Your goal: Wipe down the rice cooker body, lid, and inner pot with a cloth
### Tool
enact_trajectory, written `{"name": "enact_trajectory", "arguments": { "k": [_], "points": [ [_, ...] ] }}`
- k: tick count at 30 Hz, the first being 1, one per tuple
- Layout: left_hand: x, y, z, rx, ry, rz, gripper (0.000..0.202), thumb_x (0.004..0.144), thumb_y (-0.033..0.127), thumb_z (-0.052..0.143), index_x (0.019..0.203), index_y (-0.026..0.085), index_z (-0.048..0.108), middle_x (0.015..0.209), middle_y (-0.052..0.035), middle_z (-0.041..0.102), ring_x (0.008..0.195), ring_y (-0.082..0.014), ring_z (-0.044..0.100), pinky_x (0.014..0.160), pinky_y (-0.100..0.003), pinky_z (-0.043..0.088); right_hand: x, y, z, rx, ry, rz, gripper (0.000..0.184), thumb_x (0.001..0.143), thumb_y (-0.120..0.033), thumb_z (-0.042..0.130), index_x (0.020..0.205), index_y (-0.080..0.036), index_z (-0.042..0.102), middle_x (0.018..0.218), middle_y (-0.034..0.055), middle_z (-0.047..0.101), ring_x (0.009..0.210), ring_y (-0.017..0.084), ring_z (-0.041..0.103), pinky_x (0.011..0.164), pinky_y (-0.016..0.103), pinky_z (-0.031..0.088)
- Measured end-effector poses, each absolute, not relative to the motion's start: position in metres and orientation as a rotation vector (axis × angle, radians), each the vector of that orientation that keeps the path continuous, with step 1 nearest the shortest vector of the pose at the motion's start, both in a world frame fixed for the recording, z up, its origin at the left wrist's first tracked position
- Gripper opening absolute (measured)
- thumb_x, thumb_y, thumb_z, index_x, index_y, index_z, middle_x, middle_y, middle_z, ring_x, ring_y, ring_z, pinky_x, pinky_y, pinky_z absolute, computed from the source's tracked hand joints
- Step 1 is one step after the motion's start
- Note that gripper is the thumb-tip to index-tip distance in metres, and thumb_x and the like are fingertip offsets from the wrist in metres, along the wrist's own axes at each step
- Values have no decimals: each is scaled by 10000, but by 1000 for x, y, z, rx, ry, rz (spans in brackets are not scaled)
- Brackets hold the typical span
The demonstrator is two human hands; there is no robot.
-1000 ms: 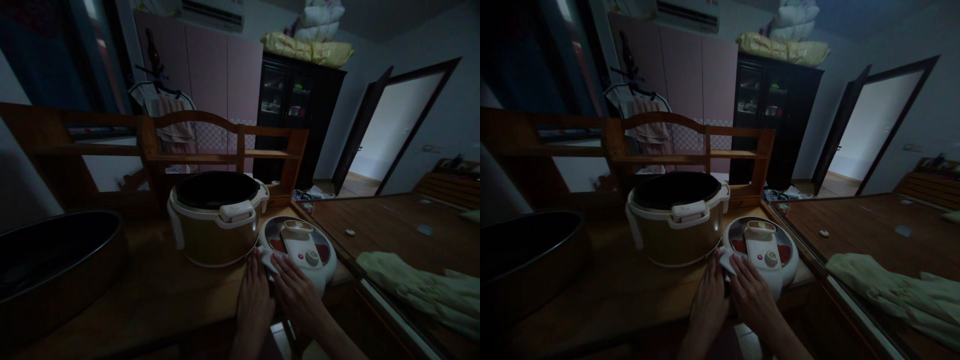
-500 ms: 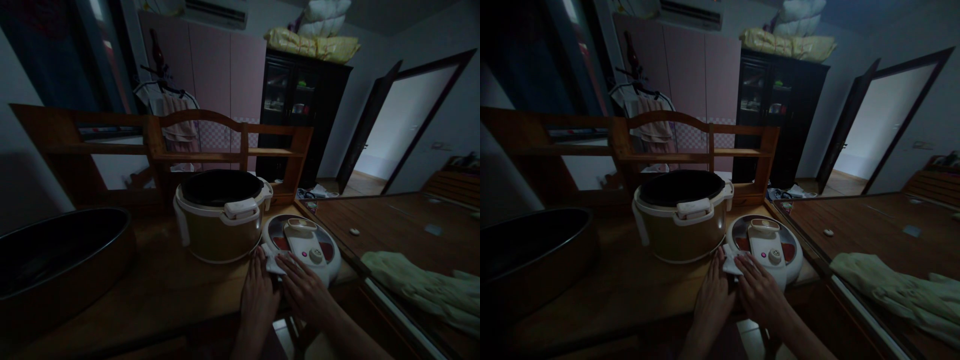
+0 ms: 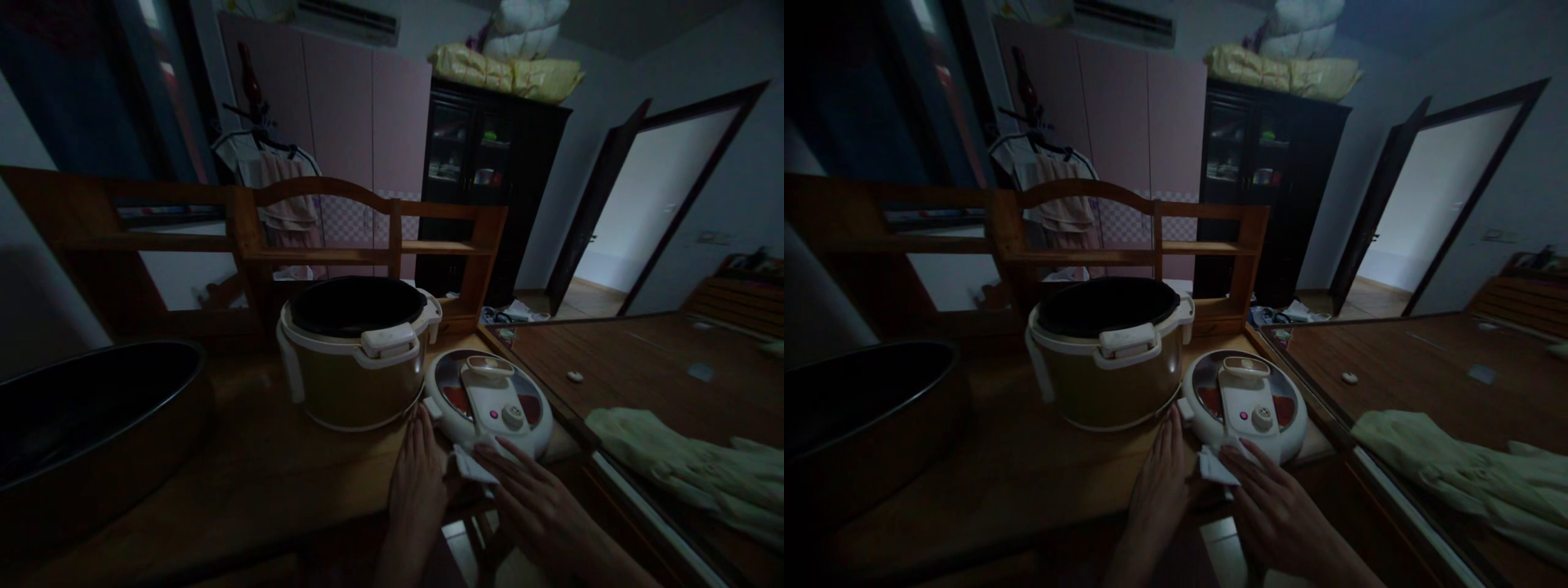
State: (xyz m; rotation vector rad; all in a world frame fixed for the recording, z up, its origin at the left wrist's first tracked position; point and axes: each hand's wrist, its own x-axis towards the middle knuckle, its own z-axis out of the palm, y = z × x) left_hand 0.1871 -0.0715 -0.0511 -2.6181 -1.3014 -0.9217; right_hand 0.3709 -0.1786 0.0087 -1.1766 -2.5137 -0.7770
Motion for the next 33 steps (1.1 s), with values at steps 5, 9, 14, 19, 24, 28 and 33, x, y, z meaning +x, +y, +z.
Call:
{"name": "enact_trajectory", "arguments": {
  "k": [5, 9, 14, 19, 24, 28, 33],
  "points": [
    [191, -71, -50, -2607, -1381, -980, 1020, 854, 585, 607, 1545, 25, 108, 1544, -245, 324, 1403, -330, 381, 1087, -411, 445, 397, -204, 2, -1210, -2526, -800, 361, 820, -69, 536, 1164, -73, 646, 1459, 167, 485, 1399, 298, 396, 1170, 484, 372],
    [188, -75, -40, -2699, -1371, -1115, 893, 870, 530, 622, 1546, 127, 199, 1539, -174, 375, 1387, -291, 414, 1083, -397, 455, 412, -214, -10, -1258, -2463, -781, 396, 820, -80, 529, 1201, -79, 639, 1459, 148, 490, 1399, 293, 393, 1156, 439, 399],
    [143, -74, 16, -2442, -1376, -1658, 419, 968, 327, 522, 1381, 264, 491, 1278, -69, 597, 1178, -200, 592, 996, -323, 502, 415, -214, -23, -1244, -2382, -775, 395, 830, -76, 528, 1209, -80, 639, 1431, 158, 519, 1380, 293, 422, 1132, 432, 432],
    [84, -29, 107, -2107, -1052, -1648, 640, 850, 526, 656, 1383, 220, 482, 1352, -117, 543, 1269, -305, 491, 1111, -489, 351, 414, -212, -26, -1206, -2360, -755, 384, 830, -71, 524, 1194, -83, 647, 1420, 166, 528, 1369, 294, 434, 1125, 438, 438],
    [72, 35, 139, -2231, -993, -1283, 563, 943, 609, 385, 1184, 172, 646, 1042, -100, 701, 1041, -288, 596, 1034, -460, 368, 412, -213, -20, -1195, -2336, -805, 407, 832, -84, 556, 1233, -76, 626, 1407, 158, 544, 1372, 282, 432, 1135, 409, 423],
    [78, 60, 133, -2149, -1082, -1361, 660, 1018, 423, 150, 770, 159, 701, 738, -99, 694, 747, -230, 621, 785, -364, 426, 411, -215, -19, -1241, -2347, -814, 387, 851, -101, 540, 1226, -101, 639, 1442, 135, 511, 1386, 272, 411, 1148, 387, 398],
    [80, 69, 132, -2128, -1093, -1568, 675, 1024, 333, 132, 738, 167, 720, 727, -74, 722, 710, -184, 642, 734, -307, 405, 413, -216, -25, -1258, -2324, -834, 452, 859, -104, 520, 1306, -99, 588, 1467, 128, 480, 1385, 263, 413, 1159, 376, 373]
  ]
}}
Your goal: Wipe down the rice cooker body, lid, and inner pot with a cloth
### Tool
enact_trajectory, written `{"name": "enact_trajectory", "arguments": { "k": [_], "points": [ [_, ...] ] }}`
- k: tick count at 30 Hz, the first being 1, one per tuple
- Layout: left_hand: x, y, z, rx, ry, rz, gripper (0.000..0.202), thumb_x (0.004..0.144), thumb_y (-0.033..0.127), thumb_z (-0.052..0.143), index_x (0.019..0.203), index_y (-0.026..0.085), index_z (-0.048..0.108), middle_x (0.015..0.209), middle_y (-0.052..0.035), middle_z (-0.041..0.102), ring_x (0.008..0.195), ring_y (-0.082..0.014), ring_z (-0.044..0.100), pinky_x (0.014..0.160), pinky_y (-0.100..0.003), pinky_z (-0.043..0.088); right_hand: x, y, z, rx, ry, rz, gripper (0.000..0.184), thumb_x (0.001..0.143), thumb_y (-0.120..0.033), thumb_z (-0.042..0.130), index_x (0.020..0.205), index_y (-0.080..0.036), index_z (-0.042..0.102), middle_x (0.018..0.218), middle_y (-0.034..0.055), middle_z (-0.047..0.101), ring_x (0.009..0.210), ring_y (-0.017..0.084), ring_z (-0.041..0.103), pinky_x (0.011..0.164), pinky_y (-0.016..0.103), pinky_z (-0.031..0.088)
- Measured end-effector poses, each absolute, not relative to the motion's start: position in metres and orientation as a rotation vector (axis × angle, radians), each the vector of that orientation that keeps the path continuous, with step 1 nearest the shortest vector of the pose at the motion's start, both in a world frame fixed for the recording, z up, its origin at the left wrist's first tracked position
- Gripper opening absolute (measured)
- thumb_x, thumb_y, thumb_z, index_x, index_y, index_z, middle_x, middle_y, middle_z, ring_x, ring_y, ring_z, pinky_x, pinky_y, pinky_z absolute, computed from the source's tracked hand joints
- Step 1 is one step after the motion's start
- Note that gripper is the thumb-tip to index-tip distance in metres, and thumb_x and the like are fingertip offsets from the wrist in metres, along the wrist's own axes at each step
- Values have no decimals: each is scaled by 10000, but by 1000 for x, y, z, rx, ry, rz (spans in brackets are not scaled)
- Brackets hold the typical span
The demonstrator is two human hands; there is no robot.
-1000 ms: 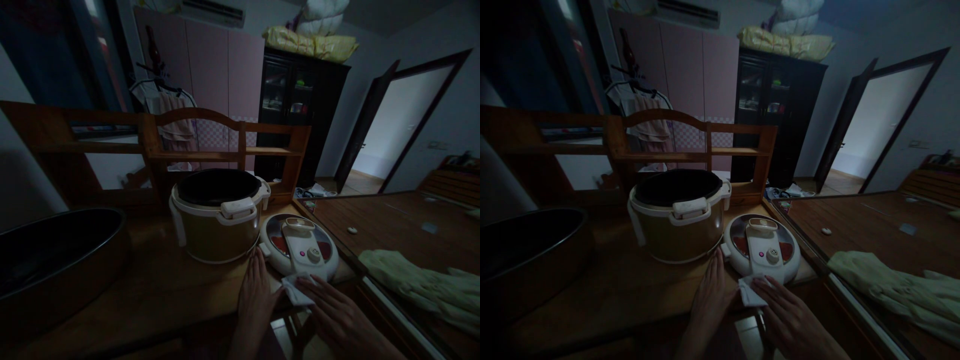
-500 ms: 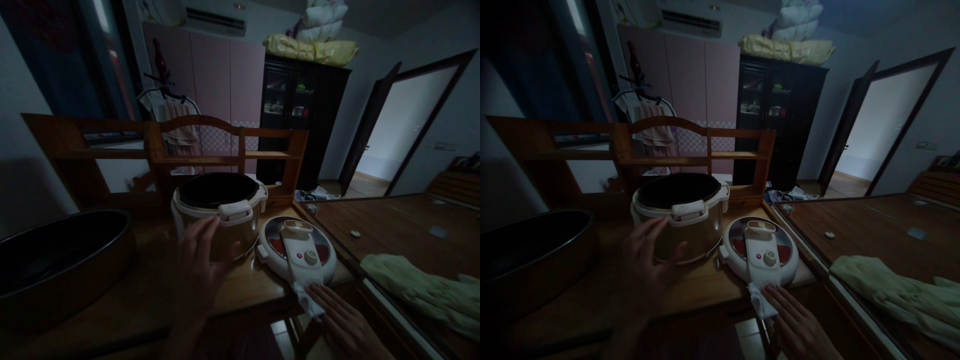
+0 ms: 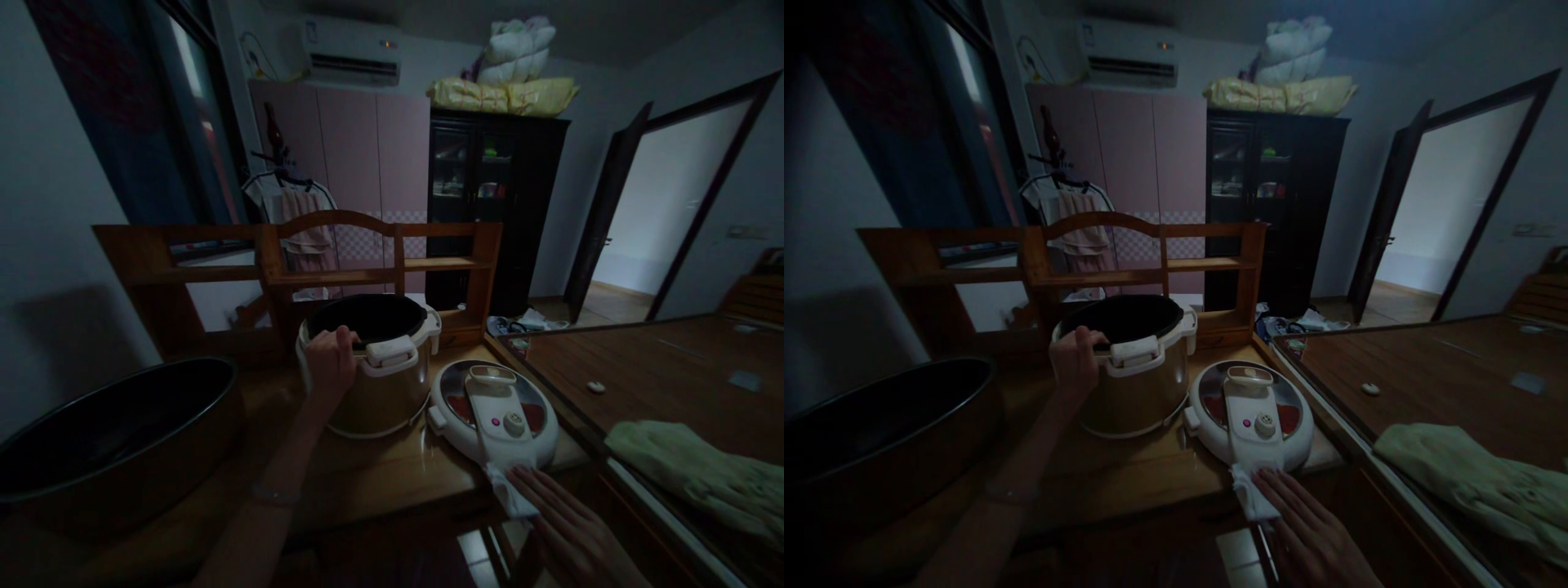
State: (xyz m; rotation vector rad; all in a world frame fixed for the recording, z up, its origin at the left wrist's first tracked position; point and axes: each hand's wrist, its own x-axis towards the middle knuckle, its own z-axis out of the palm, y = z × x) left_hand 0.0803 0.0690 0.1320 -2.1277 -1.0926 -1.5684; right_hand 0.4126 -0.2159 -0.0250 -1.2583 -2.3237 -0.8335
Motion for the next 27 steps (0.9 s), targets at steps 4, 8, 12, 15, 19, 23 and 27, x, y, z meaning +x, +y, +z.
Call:
{"name": "enact_trajectory", "arguments": {
  "k": [4, 8, 12, 15, 19, 23, 27],
  "points": [
    [62, 76, 137, -2137, -1146, -1618, 632, 1016, 382, 206, 636, 190, 673, 664, -51, 701, 676, -179, 629, 722, -303, 413, 415, -215, -27, -1270, -2308, -812, 464, 856, -108, 534, 1312, -157, 599, 1465, 89, 488, 1367, 233, 441, 1157, 326, 366],
    [36, 84, 139, -2159, -1177, -1693, 590, 1005, 393, 246, 602, 204, 634, 656, -41, 687, 699, -183, 630, 719, -306, 438, 417, -214, -31, -1237, -2314, -771, 444, 844, -122, 553, 1283, -140, 619, 1449, 116, 502, 1353, 257, 459, 1132, 349, 414],
    [30, 86, 137, -2184, -1145, -1710, 574, 998, 382, 249, 598, 206, 621, 646, -40, 678, 708, -186, 626, 760, -317, 456, 415, -214, -37, -1241, -2288, -801, 446, 841, -109, 540, 1281, -138, 609, 1455, 123, 496, 1355, 266, 456, 1113, 372, 446],
    [33, 85, 139, -2204, -1168, -1688, 583, 1000, 391, 243, 606, 206, 631, 666, -46, 686, 775, -196, 633, 841, -332, 462, 414, -215, -40, -1272, -2283, -809, 459, 853, -108, 525, 1308, -128, 588, 1472, 122, 477, 1366, 269, 442, 1127, 377, 424],
    [30, 70, 152, -2345, -1157, -1639, 563, 1021, 387, 231, 819, 203, 723, 915, -46, 739, 1068, -211, 606, 1011, -359, 412, 426, -225, -44, -1311, -2281, -816, 488, 853, -120, 543, 1340, -128, 572, 1476, 119, 471, 1361, 264, 450, 1153, 360, 382],
    [32, 14, 162, -2081, -1010, -1852, 431, 1028, 294, 250, 1145, 186, 651, 1213, -70, 645, 1182, -211, 550, 1070, -413, 387, 457, -242, -63, -1383, -2103, -838, 510, 851, -167, 563, 1361, -158, 567, 1469, 102, 483, 1342, 264, 476, 1154, 342, 374],
    [91, -62, 148, -2168, -766, -1860, 332, 1012, 238, 301, 1057, 193, 628, 1063, -74, 635, 1035, -204, 591, 953, -386, 466, 480, -251, -82, -1656, -1850, -749, 510, 906, -261, 510, 1409, -178, 519, 1485, 66, 474, 1345, 254, 479, 1154, 361, 361]
  ]
}}
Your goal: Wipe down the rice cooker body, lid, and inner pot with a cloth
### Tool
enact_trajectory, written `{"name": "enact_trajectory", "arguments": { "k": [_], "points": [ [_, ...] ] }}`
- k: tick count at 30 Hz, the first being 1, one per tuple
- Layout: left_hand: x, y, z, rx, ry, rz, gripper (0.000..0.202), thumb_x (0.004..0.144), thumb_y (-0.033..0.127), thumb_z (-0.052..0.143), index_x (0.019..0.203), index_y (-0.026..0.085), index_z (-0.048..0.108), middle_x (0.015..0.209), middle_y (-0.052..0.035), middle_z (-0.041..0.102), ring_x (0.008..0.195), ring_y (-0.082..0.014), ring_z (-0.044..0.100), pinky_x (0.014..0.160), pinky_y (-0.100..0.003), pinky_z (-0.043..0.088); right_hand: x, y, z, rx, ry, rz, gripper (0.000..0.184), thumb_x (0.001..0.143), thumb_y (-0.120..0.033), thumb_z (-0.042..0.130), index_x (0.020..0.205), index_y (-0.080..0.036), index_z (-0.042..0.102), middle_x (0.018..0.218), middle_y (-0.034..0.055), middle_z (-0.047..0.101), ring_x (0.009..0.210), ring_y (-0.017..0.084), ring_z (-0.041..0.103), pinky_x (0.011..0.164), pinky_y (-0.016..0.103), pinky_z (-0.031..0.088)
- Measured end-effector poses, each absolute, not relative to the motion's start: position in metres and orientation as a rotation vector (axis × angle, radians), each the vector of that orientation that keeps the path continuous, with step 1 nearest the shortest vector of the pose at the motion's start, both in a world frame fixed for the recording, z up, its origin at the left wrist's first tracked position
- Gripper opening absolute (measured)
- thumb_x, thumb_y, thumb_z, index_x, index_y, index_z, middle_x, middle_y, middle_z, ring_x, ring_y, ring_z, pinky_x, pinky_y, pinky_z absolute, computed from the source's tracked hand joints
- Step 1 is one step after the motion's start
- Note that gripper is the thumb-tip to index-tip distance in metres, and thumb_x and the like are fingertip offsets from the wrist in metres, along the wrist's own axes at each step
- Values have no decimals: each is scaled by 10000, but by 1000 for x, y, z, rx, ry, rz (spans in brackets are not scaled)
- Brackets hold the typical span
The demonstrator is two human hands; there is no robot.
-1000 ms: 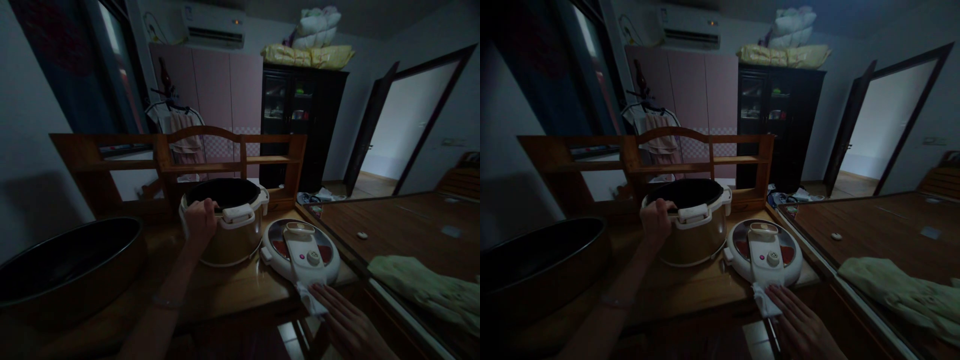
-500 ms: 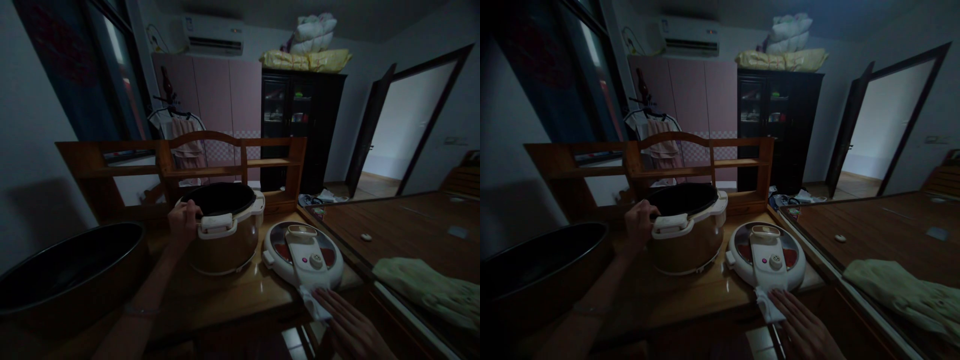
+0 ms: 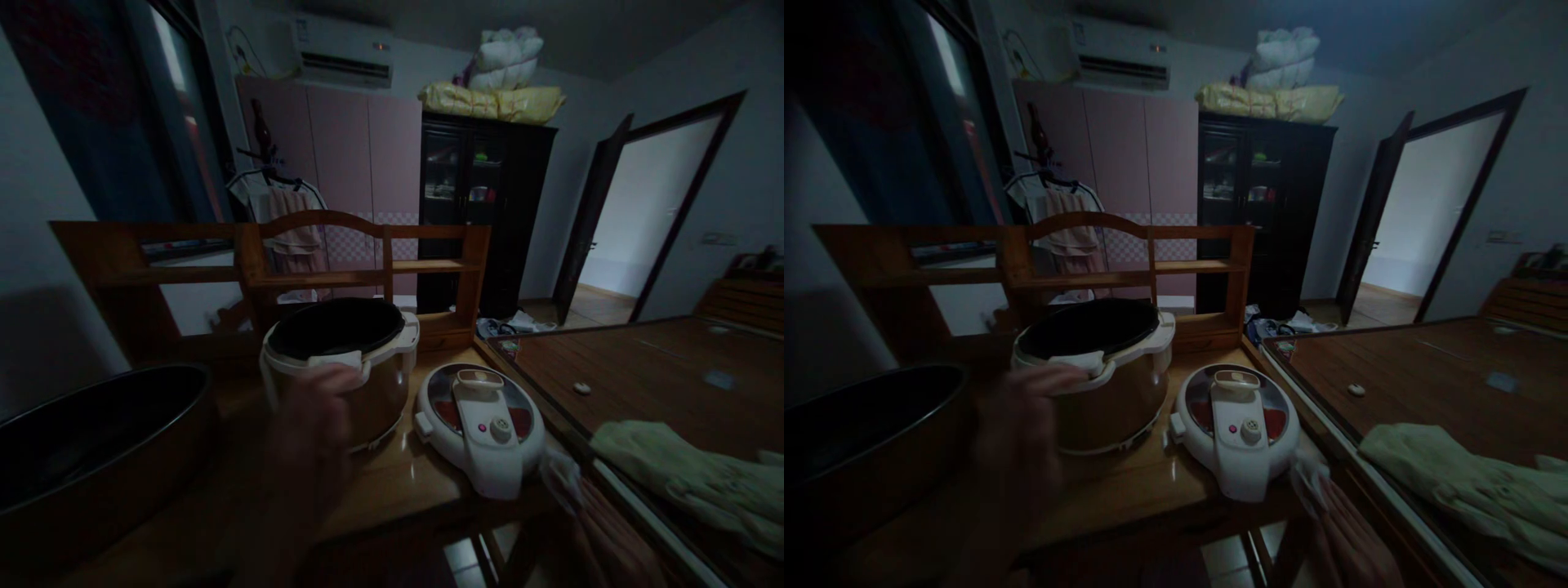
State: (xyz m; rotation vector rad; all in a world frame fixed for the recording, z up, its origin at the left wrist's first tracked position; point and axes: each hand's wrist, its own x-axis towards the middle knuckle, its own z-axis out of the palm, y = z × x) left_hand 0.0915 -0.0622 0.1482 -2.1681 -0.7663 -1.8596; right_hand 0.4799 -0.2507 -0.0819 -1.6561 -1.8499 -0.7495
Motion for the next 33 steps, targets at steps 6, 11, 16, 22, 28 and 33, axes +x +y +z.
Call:
{"name": "enact_trajectory", "arguments": {
  "k": [6, 11, 16, 22, 28, 33],
  "points": [
    [254, -59, 101, -2768, -779, -1028, 406, 956, 381, 496, 1317, 195, 493, 1284, -120, 551, 1188, -264, 512, 1017, -407, 437, 470, -233, -76, -1863, -1432, -390, 545, 968, -381, 388, 1473, -180, 426, 1534, 72, 405, 1412, 270, 385, 1193, 462, 261],
    [329, 1, 67, -2884, -962, -769, 514, 861, 533, 624, 1224, 175, 560, 1175, -128, 603, 1133, -283, 545, 958, -392, 454, 458, -213, -56, -1887, -993, 79, 539, 946, -526, 399, 1343, -212, 582, 1392, 89, 579, 1299, 284, 529, 1112, 430, 377],
    [344, 12, 52, -2894, -969, -747, 340, 868, 352, 663, 1158, 194, 582, 1204, -110, 588, 1132, -259, 541, 974, -383, 423, 458, -190, -36, -1851, -840, 158, 599, 920, -576, 363, 1249, -173, 660, 1297, 105, 649, 1240, 316, 571, 1069, 453, 398],
    [336, 14, 57, -2932, -872, -713, 302, 871, 252, 634, 1160, 196, 567, 1220, -101, 576, 1156, -245, 529, 979, -363, 417, 458, -174, -16, -1802, -770, 148, 653, 880, -614, 383, 1201, -133, 686, 1243, 149, 674, 1161, 322, 606, 1017, 413, 410],
    [326, 21, 66, -2994, -707, -627, 224, 857, 265, 628, 1067, 193, 598, 1141, -95, 621, 1090, -249, 576, 905, -350, 468, 459, -172, -9, -1800, -837, 178, 588, 886, -597, 388, 994, -143, 746, 1008, 128, 747, 942, 288, 657, 847, 339, 457],
    [313, 28, 63, -3028, -615, -614, 251, 845, 314, 645, 1063, 198, 600, 1126, -89, 636, 1061, -260, 599, 880, -356, 488, 449, -169, -5, -1782, -843, 191, 550, 878, -594, 429, 899, -152, 756, 832, 85, 746, 789, 249, 635, 740, 292, 436]
  ]
}}
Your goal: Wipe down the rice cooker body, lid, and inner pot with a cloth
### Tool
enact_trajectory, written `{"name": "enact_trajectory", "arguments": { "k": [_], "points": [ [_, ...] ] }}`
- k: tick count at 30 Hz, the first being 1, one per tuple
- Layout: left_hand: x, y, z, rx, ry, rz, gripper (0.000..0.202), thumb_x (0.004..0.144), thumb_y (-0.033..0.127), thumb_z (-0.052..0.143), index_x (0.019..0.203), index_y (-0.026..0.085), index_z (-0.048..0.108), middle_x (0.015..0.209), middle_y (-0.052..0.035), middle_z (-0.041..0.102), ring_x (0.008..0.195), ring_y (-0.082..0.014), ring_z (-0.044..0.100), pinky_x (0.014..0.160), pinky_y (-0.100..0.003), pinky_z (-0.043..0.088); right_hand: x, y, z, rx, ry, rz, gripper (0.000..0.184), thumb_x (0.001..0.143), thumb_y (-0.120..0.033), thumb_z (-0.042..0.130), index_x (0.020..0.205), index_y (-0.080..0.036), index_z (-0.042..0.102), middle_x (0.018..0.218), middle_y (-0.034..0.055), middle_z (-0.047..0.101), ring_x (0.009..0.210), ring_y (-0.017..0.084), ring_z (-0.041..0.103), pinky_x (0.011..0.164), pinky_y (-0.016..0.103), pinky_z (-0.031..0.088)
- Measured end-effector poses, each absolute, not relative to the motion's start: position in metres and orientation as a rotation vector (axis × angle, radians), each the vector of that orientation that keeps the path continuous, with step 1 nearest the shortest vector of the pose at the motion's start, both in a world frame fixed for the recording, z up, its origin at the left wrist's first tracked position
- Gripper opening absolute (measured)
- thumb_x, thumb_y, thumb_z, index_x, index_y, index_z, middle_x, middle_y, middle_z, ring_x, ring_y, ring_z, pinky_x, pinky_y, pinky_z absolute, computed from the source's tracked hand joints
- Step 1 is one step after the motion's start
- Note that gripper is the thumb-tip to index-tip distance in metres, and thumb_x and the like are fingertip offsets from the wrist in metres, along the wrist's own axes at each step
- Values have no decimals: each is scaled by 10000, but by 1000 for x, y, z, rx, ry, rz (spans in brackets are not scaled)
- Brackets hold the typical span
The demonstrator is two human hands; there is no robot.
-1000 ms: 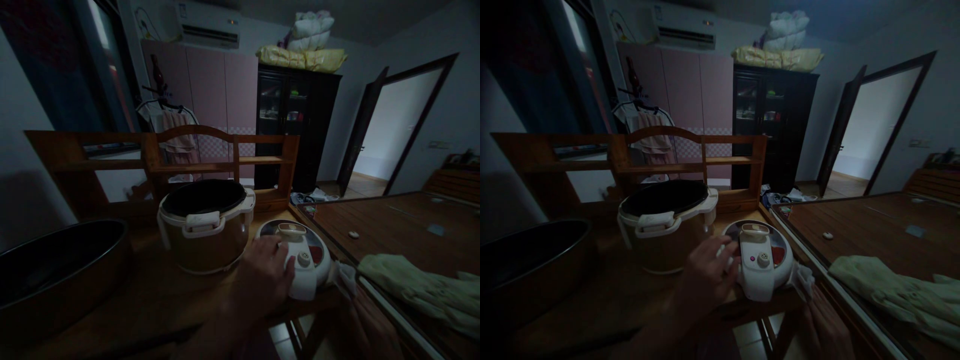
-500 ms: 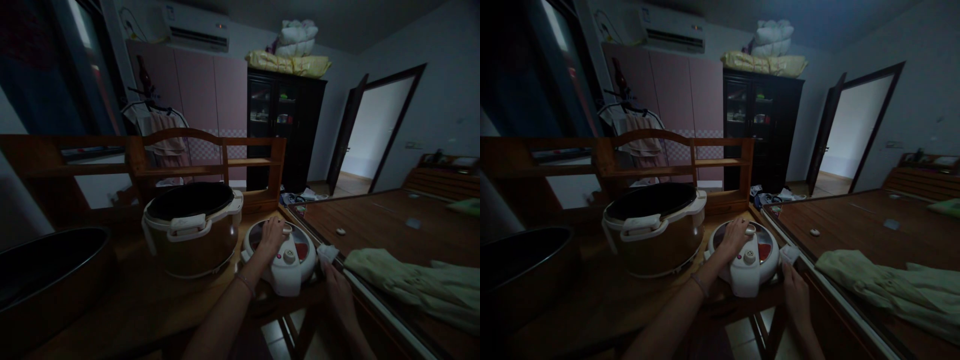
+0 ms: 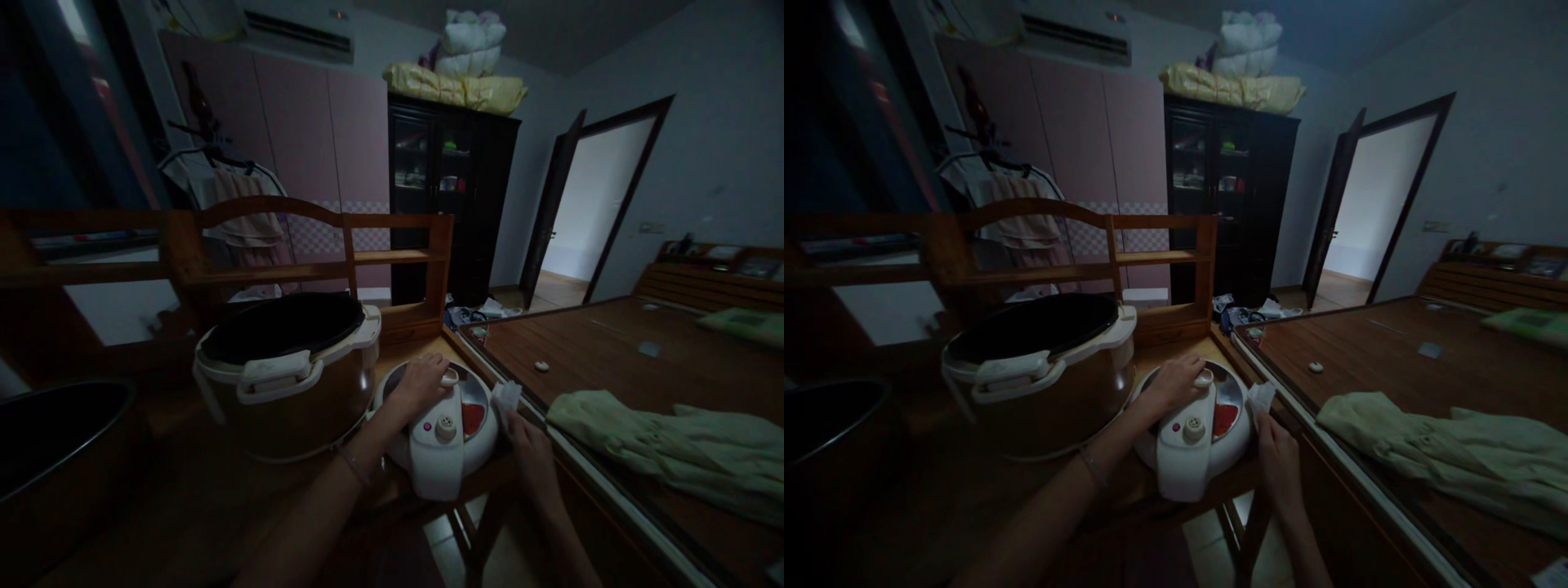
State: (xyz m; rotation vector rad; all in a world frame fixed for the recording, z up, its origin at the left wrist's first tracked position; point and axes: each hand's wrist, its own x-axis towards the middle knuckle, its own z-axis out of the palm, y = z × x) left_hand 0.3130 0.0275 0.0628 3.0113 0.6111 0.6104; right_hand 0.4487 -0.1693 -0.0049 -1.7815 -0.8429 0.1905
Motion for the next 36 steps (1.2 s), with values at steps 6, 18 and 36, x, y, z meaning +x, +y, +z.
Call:
{"name": "enact_trajectory", "arguments": {
  "k": [6, 18, 36],
  "points": [
    [298, 20, 64, 2939, 584, 711, 425, 872, 391, 631, 1252, 215, 558, 1250, -68, 624, 1165, -232, 565, 1016, -353, 448, 444, -154, -12, -1756, -694, 202, 528, 845, -549, 455, 980, -139, 759, 1009, 115, 754, 950, 296, 656, 832, 330, 452],
    [191, -54, 11, 2322, 977, 899, 507, 1031, 446, 301, 1514, 292, 297, 1606, 7, 270, 1473, -154, 242, 1219, -406, 252, 377, -167, -47, -1750, -479, 5, 645, 904, -601, 371, 1140, -110, 717, 1157, 156, 714, 1092, 310, 659, 870, 337, 493],
    [192, -58, -23, 2417, 1136, 903, 690, 984, 511, 391, 1564, 250, 125, 1645, -33, 90, 1512, -228, 8, 1224, -510, 194, 345, -183, -60, -1991, -950, -431, 570, 989, -497, 275, 1272, -184, 658, 1181, 143, 699, 1075, 291, 671, 837, 354, 523]
  ]
}}
